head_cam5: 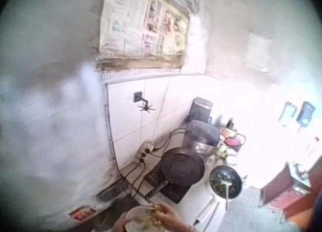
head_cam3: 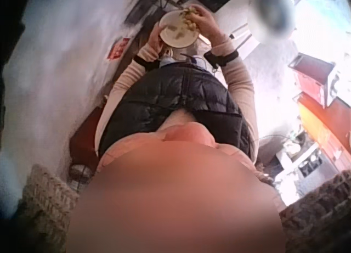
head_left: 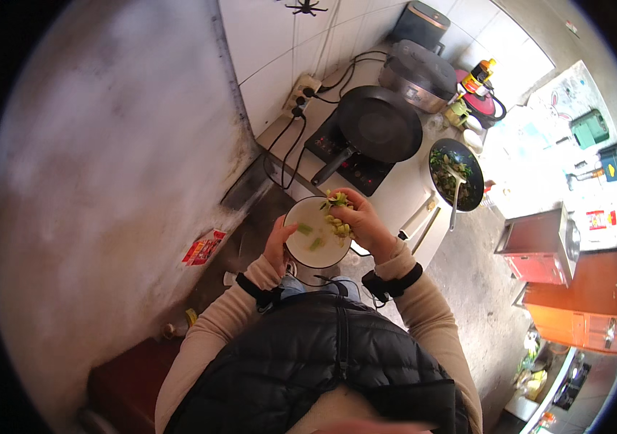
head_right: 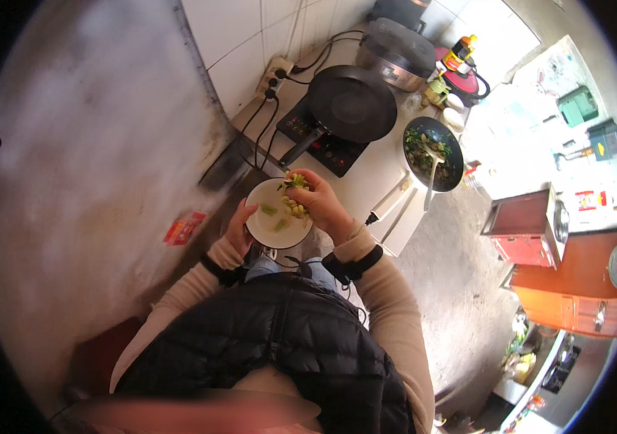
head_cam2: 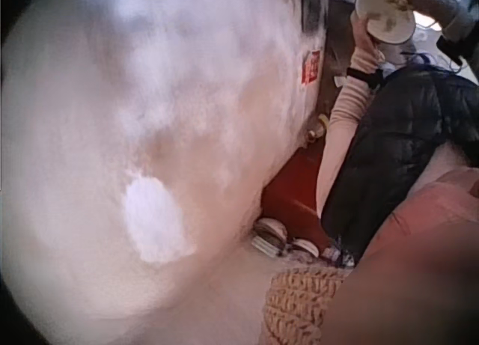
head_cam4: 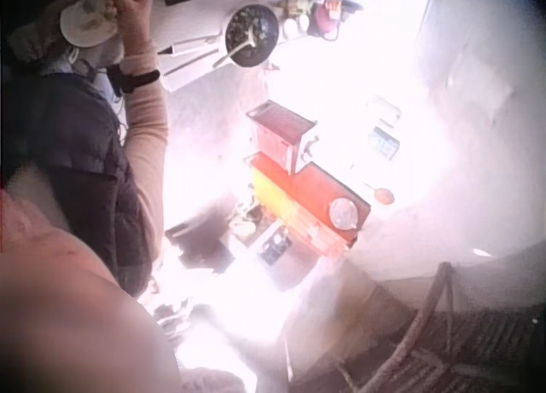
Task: The person washes green vegetables at an outdoor sink, then carries them into a kitchen and adds them to a wok on an induction cooktop. They also tear and add cauliflower to the wok.
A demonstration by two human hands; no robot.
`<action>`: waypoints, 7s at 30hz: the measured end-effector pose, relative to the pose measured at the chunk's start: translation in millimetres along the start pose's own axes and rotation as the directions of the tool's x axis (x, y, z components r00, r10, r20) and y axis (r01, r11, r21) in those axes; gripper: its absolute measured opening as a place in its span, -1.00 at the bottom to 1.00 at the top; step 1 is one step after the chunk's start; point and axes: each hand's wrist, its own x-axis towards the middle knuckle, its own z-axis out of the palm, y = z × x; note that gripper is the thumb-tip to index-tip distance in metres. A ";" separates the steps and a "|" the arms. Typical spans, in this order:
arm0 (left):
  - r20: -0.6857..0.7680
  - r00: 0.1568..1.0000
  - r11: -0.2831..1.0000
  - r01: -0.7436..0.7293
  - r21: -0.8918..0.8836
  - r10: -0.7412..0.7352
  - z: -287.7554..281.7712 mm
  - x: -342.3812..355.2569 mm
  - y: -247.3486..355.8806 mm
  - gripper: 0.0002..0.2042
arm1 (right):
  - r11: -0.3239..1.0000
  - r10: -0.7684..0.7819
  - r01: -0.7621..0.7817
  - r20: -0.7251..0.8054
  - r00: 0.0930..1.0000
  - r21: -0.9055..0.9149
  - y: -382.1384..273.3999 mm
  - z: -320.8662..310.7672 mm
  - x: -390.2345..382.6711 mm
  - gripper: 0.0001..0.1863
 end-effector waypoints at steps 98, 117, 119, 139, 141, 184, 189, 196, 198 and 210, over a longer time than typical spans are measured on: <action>0.029 0.993 0.969 -0.122 0.215 0.119 3.4 19.3 47.4 -0.47 | -0.426 0.045 0.582 0.626 0.778 -0.693 -35.6 18.9 16.1 -0.86; 0.067 0.989 0.984 -0.141 0.105 0.135 0.2 18.0 47.9 -0.52 | 0.007 0.117 0.668 0.664 0.739 -0.744 -19.9 36.5 9.4 -0.93; 0.063 0.991 0.988 -0.120 0.094 0.115 1.7 17.0 50.0 -0.54 | -0.046 0.159 0.654 0.641 0.751 -0.755 -21.5 39.5 4.1 -0.85; -0.011 0.999 0.999 -0.050 0.010 0.050 0.5 21.7 46.9 -0.55 | 0.340 -0.085 0.288 0.276 0.957 -0.895 -10.0 24.4 24.7 -0.55; -0.011 0.999 0.999 -0.048 0.025 0.048 0.5 24.0 49.0 -0.54 | 0.620 -0.182 0.178 0.081 0.980 -0.764 -24.6 15.3 43.8 -0.52; 0.105 0.994 1.000 0.007 0.031 -0.010 -28.7 19.5 45.7 -0.55 | 0.423 -0.611 0.182 -0.131 0.780 -0.888 -9.5 -115.4 54.6 -0.71; 0.249 0.950 0.980 0.167 0.110 -0.190 -41.6 28.6 16.1 -0.52 | 0.808 -0.336 0.018 -0.436 0.835 -0.589 71.3 -71.1 -75.1 -0.73; 0.404 0.822 0.882 0.227 0.413 -0.401 -2.4 32.2 -54.0 -0.55 | 0.951 -0.037 -0.197 -0.719 0.694 -0.239 144.6 -46.7 -221.3 -0.62; 0.494 0.776 0.831 0.069 0.552 -0.393 19.1 27.4 -73.5 -0.47 | 0.946 -0.089 -0.184 -0.763 0.640 -0.265 163.0 -47.4 -255.8 -0.62; 0.321 0.771 0.613 0.112 0.782 -0.550 155.1 -46.4 -284.8 -0.27 | 0.995 -0.017 -0.089 -0.984 0.178 -0.034 312.6 -80.3 -540.6 -0.63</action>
